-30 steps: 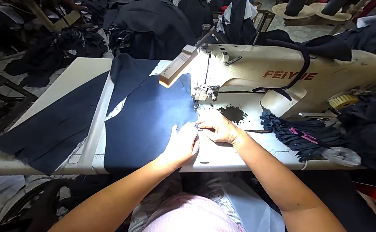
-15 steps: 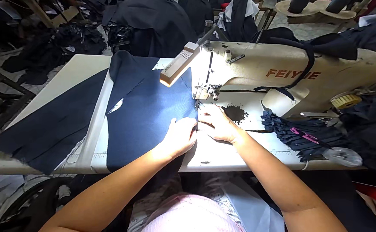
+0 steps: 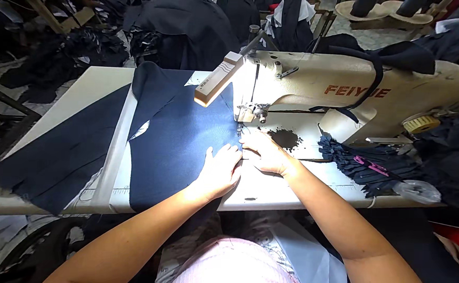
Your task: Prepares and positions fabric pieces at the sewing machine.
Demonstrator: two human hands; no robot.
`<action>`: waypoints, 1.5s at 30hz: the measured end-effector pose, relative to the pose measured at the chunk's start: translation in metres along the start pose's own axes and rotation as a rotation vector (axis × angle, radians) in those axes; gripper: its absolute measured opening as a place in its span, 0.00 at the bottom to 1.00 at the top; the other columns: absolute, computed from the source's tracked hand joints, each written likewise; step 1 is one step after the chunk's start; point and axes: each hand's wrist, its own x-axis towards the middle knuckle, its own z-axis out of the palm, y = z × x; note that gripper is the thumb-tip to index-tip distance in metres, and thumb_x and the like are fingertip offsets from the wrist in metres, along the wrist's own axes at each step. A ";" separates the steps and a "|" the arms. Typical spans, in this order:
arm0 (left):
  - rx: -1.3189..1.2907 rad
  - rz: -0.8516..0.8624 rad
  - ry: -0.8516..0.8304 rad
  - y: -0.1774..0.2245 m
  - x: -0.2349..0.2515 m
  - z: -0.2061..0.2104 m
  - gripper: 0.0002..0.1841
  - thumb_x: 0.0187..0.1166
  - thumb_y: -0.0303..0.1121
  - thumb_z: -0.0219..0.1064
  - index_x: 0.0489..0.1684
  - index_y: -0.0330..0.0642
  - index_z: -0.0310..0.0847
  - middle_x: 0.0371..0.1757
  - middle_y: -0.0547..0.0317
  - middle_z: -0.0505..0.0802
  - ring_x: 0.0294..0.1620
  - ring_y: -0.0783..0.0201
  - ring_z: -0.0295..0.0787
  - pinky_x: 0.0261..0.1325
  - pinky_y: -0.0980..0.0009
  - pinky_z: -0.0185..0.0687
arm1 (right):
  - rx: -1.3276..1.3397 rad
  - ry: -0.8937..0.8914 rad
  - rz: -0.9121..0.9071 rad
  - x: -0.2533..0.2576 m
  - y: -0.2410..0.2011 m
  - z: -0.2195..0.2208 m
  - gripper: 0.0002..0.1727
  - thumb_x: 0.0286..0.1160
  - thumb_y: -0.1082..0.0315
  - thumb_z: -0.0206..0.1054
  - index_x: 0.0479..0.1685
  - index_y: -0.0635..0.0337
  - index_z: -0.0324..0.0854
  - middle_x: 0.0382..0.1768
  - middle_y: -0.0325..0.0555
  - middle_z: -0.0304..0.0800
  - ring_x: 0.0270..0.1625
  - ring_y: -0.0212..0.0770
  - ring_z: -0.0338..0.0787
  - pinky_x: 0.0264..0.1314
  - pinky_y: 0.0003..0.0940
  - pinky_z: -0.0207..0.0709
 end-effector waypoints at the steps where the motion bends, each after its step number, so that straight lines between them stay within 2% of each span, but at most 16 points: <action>1: 0.011 0.004 0.002 -0.003 0.003 0.001 0.23 0.85 0.40 0.50 0.70 0.42 0.83 0.78 0.49 0.84 0.89 0.45 0.67 0.81 0.23 0.47 | 0.011 -0.010 0.032 0.001 -0.003 -0.002 0.20 0.74 0.62 0.60 0.54 0.63 0.91 0.66 0.52 0.90 0.75 0.54 0.83 0.84 0.58 0.63; 4: 0.018 -0.018 -0.051 -0.011 0.016 -0.004 0.24 0.86 0.40 0.50 0.74 0.43 0.81 0.81 0.51 0.81 0.90 0.47 0.64 0.82 0.23 0.45 | 0.021 -0.003 0.089 0.002 -0.006 -0.003 0.19 0.76 0.66 0.60 0.57 0.65 0.90 0.66 0.54 0.89 0.76 0.55 0.81 0.87 0.58 0.60; 7: 0.000 -0.025 -0.063 -0.023 0.033 -0.007 0.24 0.86 0.40 0.50 0.75 0.43 0.80 0.82 0.51 0.80 0.90 0.47 0.64 0.83 0.24 0.43 | -0.017 0.037 0.070 0.004 -0.004 -0.003 0.13 0.73 0.67 0.63 0.48 0.63 0.90 0.53 0.52 0.92 0.67 0.53 0.86 0.80 0.57 0.67; 12: 0.007 0.000 -0.054 -0.035 0.048 -0.009 0.23 0.86 0.41 0.50 0.73 0.45 0.80 0.80 0.53 0.81 0.89 0.48 0.65 0.84 0.25 0.43 | 0.015 0.024 0.099 0.004 -0.001 -0.002 0.15 0.74 0.62 0.65 0.53 0.58 0.90 0.60 0.48 0.91 0.73 0.50 0.83 0.84 0.56 0.64; 14: 0.011 -0.013 -0.089 -0.039 0.053 -0.011 0.24 0.86 0.43 0.48 0.75 0.47 0.79 0.82 0.55 0.80 0.91 0.51 0.62 0.87 0.28 0.40 | 0.062 -0.019 0.149 0.005 -0.002 -0.004 0.16 0.79 0.61 0.63 0.57 0.56 0.90 0.61 0.45 0.90 0.73 0.46 0.82 0.85 0.53 0.64; 16: 0.003 -0.037 -0.145 -0.042 0.057 -0.014 0.27 0.86 0.46 0.45 0.78 0.49 0.77 0.84 0.56 0.78 0.92 0.53 0.60 0.89 0.29 0.37 | 0.092 -0.052 0.176 0.007 -0.002 -0.005 0.17 0.81 0.59 0.60 0.58 0.55 0.89 0.61 0.47 0.90 0.72 0.47 0.82 0.84 0.54 0.64; 19: -0.005 -0.044 -0.171 -0.044 0.059 -0.017 0.29 0.86 0.47 0.45 0.82 0.47 0.73 0.86 0.54 0.76 0.93 0.51 0.58 0.89 0.30 0.36 | 0.102 -0.101 0.196 0.008 -0.005 -0.008 0.19 0.83 0.59 0.58 0.62 0.56 0.87 0.67 0.50 0.87 0.78 0.50 0.78 0.87 0.56 0.57; 23: 0.002 -0.037 -0.166 -0.047 0.062 -0.018 0.27 0.87 0.45 0.47 0.81 0.45 0.73 0.85 0.52 0.77 0.92 0.51 0.60 0.89 0.31 0.37 | 0.088 -0.067 0.168 0.007 0.000 -0.003 0.19 0.83 0.59 0.58 0.62 0.56 0.88 0.67 0.49 0.87 0.78 0.50 0.78 0.87 0.57 0.58; 24: 0.010 -0.026 -0.161 -0.048 0.063 -0.018 0.26 0.87 0.44 0.48 0.80 0.45 0.75 0.83 0.52 0.78 0.91 0.51 0.62 0.89 0.31 0.39 | 0.086 -0.064 0.167 0.007 0.000 -0.002 0.19 0.83 0.60 0.58 0.62 0.57 0.88 0.67 0.49 0.88 0.78 0.50 0.79 0.87 0.56 0.58; 27: 0.033 0.043 -0.066 -0.060 0.073 -0.015 0.24 0.81 0.43 0.54 0.70 0.42 0.80 0.74 0.48 0.84 0.81 0.49 0.74 0.81 0.38 0.58 | 0.077 -0.052 0.163 0.008 0.002 0.000 0.18 0.82 0.60 0.58 0.59 0.57 0.88 0.65 0.49 0.88 0.76 0.50 0.79 0.86 0.57 0.60; 28: 0.033 0.041 -0.046 -0.064 0.076 -0.014 0.25 0.79 0.44 0.56 0.71 0.42 0.79 0.75 0.46 0.84 0.81 0.49 0.74 0.80 0.40 0.61 | 0.082 -0.050 0.166 0.007 0.003 0.001 0.18 0.82 0.60 0.58 0.60 0.56 0.88 0.66 0.49 0.88 0.77 0.50 0.79 0.86 0.57 0.60; 29: 0.024 0.025 -0.044 -0.066 0.079 -0.014 0.27 0.79 0.45 0.56 0.75 0.42 0.77 0.79 0.47 0.81 0.85 0.48 0.70 0.83 0.39 0.58 | 0.082 -0.048 0.169 0.007 0.004 0.002 0.18 0.82 0.60 0.58 0.61 0.55 0.88 0.66 0.48 0.88 0.77 0.49 0.79 0.87 0.57 0.59; 31: 0.000 -0.009 -0.113 -0.069 0.083 -0.016 0.32 0.84 0.47 0.53 0.88 0.47 0.68 0.92 0.54 0.68 0.95 0.48 0.50 0.90 0.32 0.38 | 0.092 -0.058 0.180 0.008 0.003 0.001 0.19 0.82 0.59 0.58 0.63 0.54 0.88 0.67 0.47 0.88 0.78 0.48 0.79 0.88 0.56 0.58; 33: 0.017 -0.029 -0.181 -0.069 0.087 -0.019 0.30 0.87 0.49 0.48 0.90 0.53 0.65 0.94 0.62 0.64 0.97 0.48 0.42 0.89 0.28 0.29 | 0.087 -0.071 0.189 0.009 0.003 0.001 0.19 0.82 0.58 0.59 0.62 0.54 0.88 0.67 0.46 0.88 0.77 0.48 0.79 0.87 0.56 0.59; 40: -0.014 -0.033 -0.169 -0.086 0.103 -0.017 0.29 0.89 0.50 0.48 0.88 0.57 0.69 0.92 0.61 0.69 0.96 0.48 0.47 0.89 0.29 0.33 | 0.085 -0.056 0.205 0.008 0.001 0.000 0.18 0.81 0.61 0.60 0.59 0.58 0.89 0.66 0.51 0.88 0.76 0.51 0.80 0.86 0.56 0.59; 45: 0.009 -0.146 -0.215 -0.083 0.103 -0.032 0.32 0.90 0.57 0.48 0.93 0.59 0.61 0.94 0.59 0.63 0.97 0.46 0.42 0.89 0.28 0.28 | 0.111 -0.031 0.239 0.008 -0.004 -0.003 0.17 0.79 0.62 0.62 0.58 0.59 0.90 0.67 0.51 0.88 0.77 0.50 0.79 0.86 0.55 0.58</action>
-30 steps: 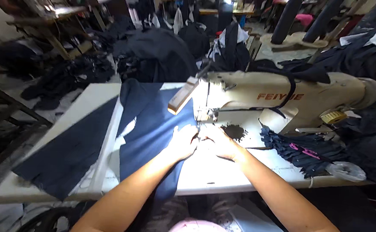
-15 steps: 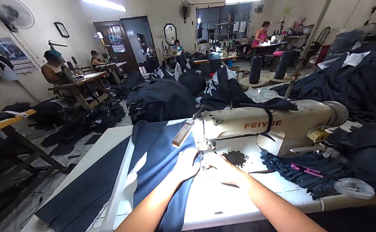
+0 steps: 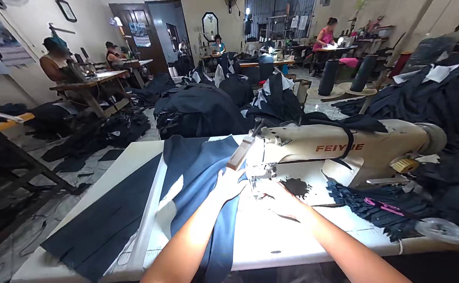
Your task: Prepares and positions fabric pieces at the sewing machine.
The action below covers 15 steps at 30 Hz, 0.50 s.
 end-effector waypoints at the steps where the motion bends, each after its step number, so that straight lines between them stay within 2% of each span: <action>1: 0.003 -0.035 0.010 -0.003 0.001 -0.003 0.33 0.90 0.58 0.48 0.93 0.59 0.60 0.94 0.58 0.63 0.97 0.45 0.42 0.89 0.27 0.29 | 0.009 -0.004 0.013 -0.001 -0.001 -0.001 0.18 0.79 0.62 0.63 0.60 0.59 0.90 0.69 0.51 0.87 0.78 0.50 0.78 0.88 0.55 0.57; 3: -0.015 -0.095 0.052 -0.014 0.003 -0.005 0.31 0.90 0.56 0.49 0.91 0.59 0.63 0.93 0.57 0.65 0.97 0.45 0.45 0.89 0.28 0.31 | 0.038 0.006 0.022 -0.003 -0.001 -0.002 0.17 0.78 0.64 0.64 0.57 0.60 0.91 0.68 0.51 0.88 0.78 0.50 0.79 0.88 0.53 0.59; 6: -0.017 -0.185 0.139 -0.033 0.009 -0.004 0.28 0.91 0.53 0.51 0.90 0.63 0.65 0.93 0.55 0.66 0.96 0.43 0.48 0.88 0.28 0.34 | 0.161 0.060 0.058 -0.001 0.000 -0.009 0.14 0.78 0.68 0.64 0.52 0.67 0.90 0.55 0.54 0.93 0.63 0.42 0.88 0.74 0.39 0.76; 8: -0.042 -0.259 0.164 -0.039 0.010 -0.010 0.27 0.91 0.53 0.51 0.88 0.64 0.68 0.92 0.55 0.66 0.96 0.42 0.47 0.88 0.27 0.33 | 0.240 0.081 0.148 0.004 0.004 -0.014 0.13 0.80 0.69 0.64 0.51 0.69 0.88 0.50 0.54 0.92 0.54 0.36 0.89 0.64 0.31 0.80; 10: -0.088 -0.285 0.187 -0.043 0.011 -0.015 0.24 0.91 0.50 0.53 0.85 0.63 0.73 0.91 0.56 0.69 0.95 0.43 0.48 0.87 0.26 0.32 | 0.355 0.095 0.312 0.013 0.002 -0.022 0.12 0.84 0.72 0.63 0.56 0.71 0.84 0.50 0.54 0.91 0.52 0.34 0.89 0.62 0.31 0.82; 12: -0.114 -0.282 0.250 -0.042 0.012 -0.016 0.19 0.89 0.44 0.59 0.74 0.60 0.84 0.84 0.56 0.79 0.92 0.45 0.59 0.86 0.26 0.37 | 0.457 0.192 0.473 0.030 -0.002 -0.028 0.11 0.83 0.75 0.64 0.55 0.75 0.83 0.44 0.53 0.91 0.46 0.33 0.89 0.56 0.30 0.83; 13: -0.117 -0.268 0.289 -0.041 0.011 -0.016 0.16 0.87 0.41 0.61 0.66 0.54 0.90 0.78 0.55 0.86 0.88 0.46 0.67 0.85 0.27 0.43 | 0.482 0.252 0.542 0.040 -0.004 -0.031 0.10 0.83 0.78 0.61 0.55 0.77 0.79 0.40 0.52 0.88 0.41 0.32 0.88 0.51 0.29 0.83; 15: -0.124 -0.188 0.393 -0.041 0.007 -0.017 0.13 0.84 0.34 0.62 0.53 0.41 0.93 0.64 0.47 0.92 0.77 0.44 0.80 0.81 0.32 0.57 | 0.547 0.340 0.652 0.058 0.003 -0.037 0.14 0.89 0.76 0.53 0.64 0.76 0.74 0.47 0.54 0.84 0.44 0.33 0.86 0.51 0.29 0.82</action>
